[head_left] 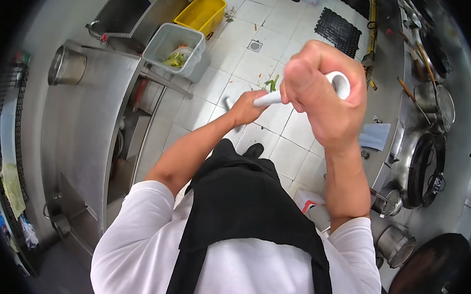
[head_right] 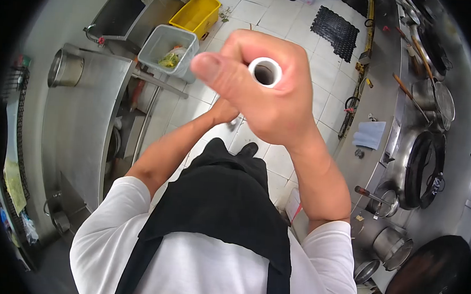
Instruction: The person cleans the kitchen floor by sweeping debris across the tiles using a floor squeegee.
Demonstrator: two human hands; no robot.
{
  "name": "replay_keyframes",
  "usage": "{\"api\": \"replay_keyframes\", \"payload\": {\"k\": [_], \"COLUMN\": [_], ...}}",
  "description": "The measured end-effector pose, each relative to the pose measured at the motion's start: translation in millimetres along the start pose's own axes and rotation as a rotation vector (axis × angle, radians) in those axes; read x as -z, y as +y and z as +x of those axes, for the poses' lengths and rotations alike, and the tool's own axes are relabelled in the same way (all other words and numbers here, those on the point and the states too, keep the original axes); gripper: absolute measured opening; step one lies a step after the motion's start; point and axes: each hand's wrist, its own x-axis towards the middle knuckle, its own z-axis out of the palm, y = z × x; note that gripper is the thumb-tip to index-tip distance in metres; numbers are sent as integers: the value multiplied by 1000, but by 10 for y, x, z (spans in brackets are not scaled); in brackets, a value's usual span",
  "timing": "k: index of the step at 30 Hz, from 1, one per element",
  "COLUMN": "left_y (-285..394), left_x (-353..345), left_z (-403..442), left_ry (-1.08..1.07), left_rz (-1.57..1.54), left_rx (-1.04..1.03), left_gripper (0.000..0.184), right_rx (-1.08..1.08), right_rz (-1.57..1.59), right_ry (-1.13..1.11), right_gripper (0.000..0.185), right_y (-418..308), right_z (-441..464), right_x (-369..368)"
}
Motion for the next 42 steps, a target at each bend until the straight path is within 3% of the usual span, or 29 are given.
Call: {"api": "replay_keyframes", "payload": {"k": [4,6,7,9,12,16,18,21,23,25,27,29,33,35,37,40,41,42], "left_y": [167,401,477,627,1107,1615,1706,1679,1596,1480,1426,1388,1336,1267,1414,1616,1661,1680], "left_x": [-4,18,76,282,735,981,998,1010,1133,1345,1626,1756,1862,2043,2243,2427,2494,2574], "left_z": [489,675,731,802,721,296,93,-46,-29,95,238,328,482,523,600,606,651,717], "left_ry": [-37,202,198,224,251,156,-66,-307,-364,-431,-605,-723,-855,-827,-845,-906,-912,-896], "left_rz": [111,-49,-45,-200,-307,-456,-485,-511,-582,-660,-705,-656,-662,-688,-685,-517,-471,-486], "left_rx": [53,-22,-33,-61,24,66,45,143,181,226,110,181,152,18,-19,-328,-382,-376], "left_gripper": [17,21,21,23,20,23,28,32,33,35,37,35,30,27,20,17,25,29], "right_rx": [95,92,103,342,49,-479,-311,-243,-734,-870,-1022,-1158,-1141,-1055,-1075,-757,-651,-677], "right_rz": [-171,-119,-123,-140,-164,-403,-676,-810,-741,-820,-843,-864,-887,-876,-787,-720,-671,-611], "right_ry": [-77,-150,-145,-34,212,101,86,232,300,400,490,569,794,870,825,835,885,870], "right_gripper": [33,35,35,58,56,57,56,45,34,28,27,26,33,30,29,25,23,24], "right_y": [-18,-46,-15,125,521,1512,2110,2682,2766,2934,3095,3168,3391,3651,3854,4426,4605,4655], "right_z": [78,138,187,218,-52,-793,-1226,-1737,-1971,-2350,-2720,-2737,-2533,-2359,-2012,-1434,-1187,-885], "right_x": [92,212,266,379,776,771,454,44,-82,-179,-292,-397,-688,-853,-997,-1272,-1319,-1313]}}
